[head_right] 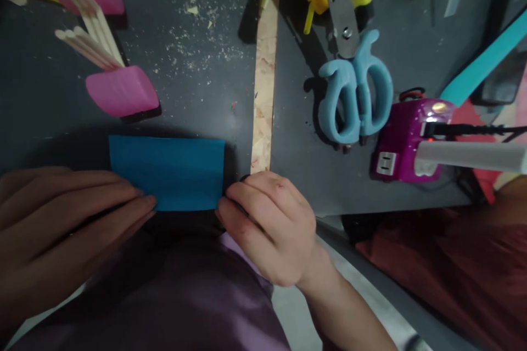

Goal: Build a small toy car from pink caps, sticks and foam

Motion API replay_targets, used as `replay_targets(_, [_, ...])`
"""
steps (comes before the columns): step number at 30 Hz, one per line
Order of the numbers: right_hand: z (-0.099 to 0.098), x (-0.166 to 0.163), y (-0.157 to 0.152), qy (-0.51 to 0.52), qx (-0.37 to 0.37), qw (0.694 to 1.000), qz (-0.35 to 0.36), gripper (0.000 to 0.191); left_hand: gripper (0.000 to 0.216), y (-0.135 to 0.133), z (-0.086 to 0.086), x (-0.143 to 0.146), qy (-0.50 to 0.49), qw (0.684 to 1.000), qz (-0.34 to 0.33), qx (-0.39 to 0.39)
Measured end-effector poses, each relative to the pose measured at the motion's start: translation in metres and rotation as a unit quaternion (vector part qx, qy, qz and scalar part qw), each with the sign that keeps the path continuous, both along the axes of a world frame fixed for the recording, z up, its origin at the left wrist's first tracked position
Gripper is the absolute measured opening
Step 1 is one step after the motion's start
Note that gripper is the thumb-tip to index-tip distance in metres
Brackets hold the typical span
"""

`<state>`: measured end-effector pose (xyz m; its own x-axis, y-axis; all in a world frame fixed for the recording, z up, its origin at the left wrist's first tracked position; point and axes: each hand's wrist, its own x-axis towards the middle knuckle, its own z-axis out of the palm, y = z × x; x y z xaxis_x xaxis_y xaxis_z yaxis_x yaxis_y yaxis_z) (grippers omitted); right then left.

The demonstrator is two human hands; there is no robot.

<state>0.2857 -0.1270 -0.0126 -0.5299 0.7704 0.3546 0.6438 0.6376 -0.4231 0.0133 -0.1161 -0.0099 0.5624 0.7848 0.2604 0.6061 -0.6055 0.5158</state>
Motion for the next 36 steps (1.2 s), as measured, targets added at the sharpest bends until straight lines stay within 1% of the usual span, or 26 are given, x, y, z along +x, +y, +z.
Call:
replay_targets(4, [0.004, -0.002, -0.001, -0.015, -0.008, 1.000, 0.003, 0.012, 0.021, 0.006, 0.005, -0.001, 0.044, 0.998, -0.036, 0.032])
replay_targets(8, [0.010, -0.008, 0.003, -0.021, -0.027, 0.999, -0.004, 0.010, 0.019, 0.010, 0.007, -0.002, 0.066, 0.996, -0.044, 0.047])
replay_targets(10, [0.014, -0.010, 0.008, -0.030, -0.054, 0.998, -0.006, 0.010, 0.016, 0.009, 0.008, 0.000, 0.067, 0.996, -0.031, 0.045])
replay_targets(15, [0.026, -0.009, 0.026, -0.022, -0.143, 0.989, 0.008, 0.003, 0.011, 0.007, 0.011, 0.008, 0.053, 0.998, 0.032, 0.013])
replay_targets(18, [0.033, -0.009, 0.035, -0.044, -0.193, 0.980, 0.020, 0.010, 0.007, 0.008, 0.012, 0.010, 0.044, 0.997, 0.058, -0.001])
replay_targets(20, [0.038, -0.010, 0.040, -0.063, -0.227, 0.972, 0.017, 0.015, 0.005, 0.010, 0.012, 0.010, 0.039, 0.997, 0.065, -0.009])
replay_targets(22, [0.041, -0.011, 0.045, -0.068, -0.259, 0.963, 0.010, 0.017, 0.004, 0.013, 0.011, 0.009, 0.044, 0.997, 0.069, -0.015])
replay_targets(28, [0.045, -0.013, 0.062, -0.078, -0.338, 0.938, 0.002, 0.018, 0.016, 0.020, 0.005, 0.006, 0.084, 0.993, 0.077, 0.008])
replay_targets(31, [0.045, -0.013, 0.068, -0.100, -0.345, 0.933, -0.008, 0.020, 0.020, 0.019, 0.005, 0.004, 0.101, 0.992, 0.080, 0.008])
replay_targets(36, [0.043, -0.010, 0.074, -0.100, -0.301, 0.948, 0.032, 0.023, 0.023, 0.015, 0.009, 0.008, 0.137, 0.985, 0.102, -0.032])
